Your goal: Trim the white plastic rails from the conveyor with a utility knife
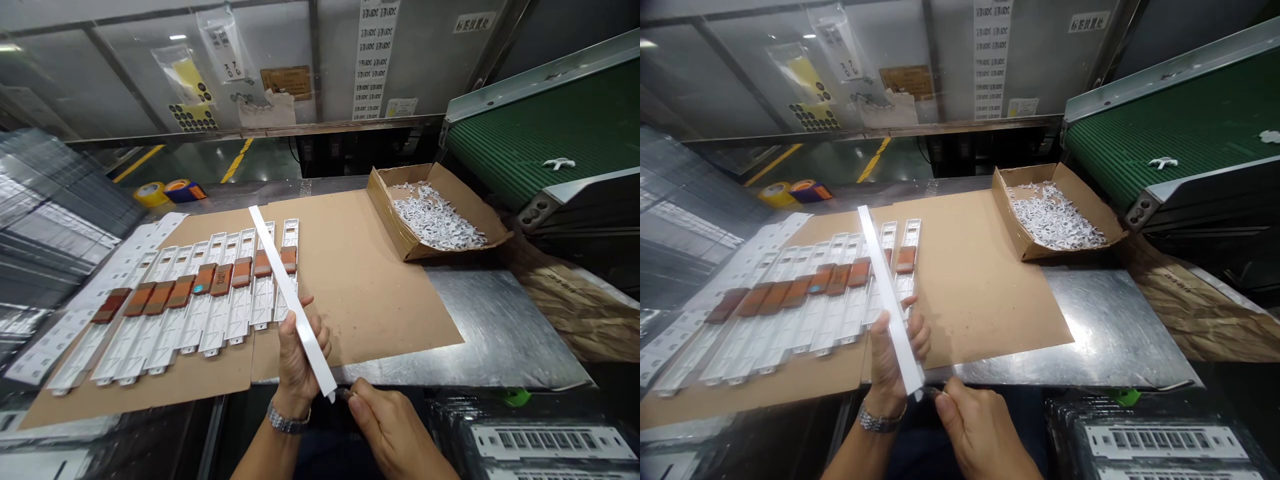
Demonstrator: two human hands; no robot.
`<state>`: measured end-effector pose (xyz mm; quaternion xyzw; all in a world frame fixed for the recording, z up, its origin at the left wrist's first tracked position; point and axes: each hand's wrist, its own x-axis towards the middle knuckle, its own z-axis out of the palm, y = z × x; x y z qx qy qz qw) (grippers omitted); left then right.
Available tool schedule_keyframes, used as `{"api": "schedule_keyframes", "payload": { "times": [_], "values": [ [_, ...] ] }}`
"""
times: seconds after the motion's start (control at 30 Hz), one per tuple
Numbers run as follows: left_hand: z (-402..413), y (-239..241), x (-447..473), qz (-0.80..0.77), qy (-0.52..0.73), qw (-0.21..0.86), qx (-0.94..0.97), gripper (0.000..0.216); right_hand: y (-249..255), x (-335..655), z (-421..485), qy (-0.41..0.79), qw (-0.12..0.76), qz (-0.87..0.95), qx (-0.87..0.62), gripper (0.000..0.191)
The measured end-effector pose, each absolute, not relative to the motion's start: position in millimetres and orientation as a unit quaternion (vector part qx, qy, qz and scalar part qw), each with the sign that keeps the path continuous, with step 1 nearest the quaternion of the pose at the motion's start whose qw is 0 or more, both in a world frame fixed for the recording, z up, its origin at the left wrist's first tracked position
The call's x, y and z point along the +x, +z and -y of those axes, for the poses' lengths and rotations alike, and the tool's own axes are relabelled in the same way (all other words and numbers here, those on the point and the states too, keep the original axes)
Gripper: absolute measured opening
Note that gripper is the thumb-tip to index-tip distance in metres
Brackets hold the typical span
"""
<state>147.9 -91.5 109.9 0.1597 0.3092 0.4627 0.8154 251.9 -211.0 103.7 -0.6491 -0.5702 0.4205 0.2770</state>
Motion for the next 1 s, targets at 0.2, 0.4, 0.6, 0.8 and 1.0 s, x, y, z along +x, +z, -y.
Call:
{"api": "schedule_keyframes", "payload": {
  "times": [0.2, 0.4, 0.6, 0.8, 1.0],
  "values": [
    [92.7, 110.7, 148.4, -0.311, 0.460, 0.816, 0.160, 0.037, 104.9, 252.5, 212.4, 0.419, 0.271, 0.572, -0.651, 0.042],
    [91.4, 109.6, 149.5, -0.313, 0.463, 0.814, 0.159, 0.037, 104.6, 251.3, 213.3, 0.422, 0.263, 0.578, -0.648, 0.041],
    [91.0, 108.2, 150.0, -0.316, 0.467, 0.810, 0.161, 0.039, 103.2, 251.7, 213.0, 0.423, 0.272, 0.572, -0.648, 0.041],
    [92.1, 109.3, 149.0, -0.317, 0.466, 0.811, 0.160, 0.038, 101.6, 251.3, 212.2, 0.418, 0.286, 0.567, -0.650, 0.040],
    [91.7, 109.4, 149.9, -0.319, 0.465, 0.810, 0.160, 0.037, 98.9, 249.6, 214.2, 0.418, 0.281, 0.566, -0.653, 0.042]
  ]
}}
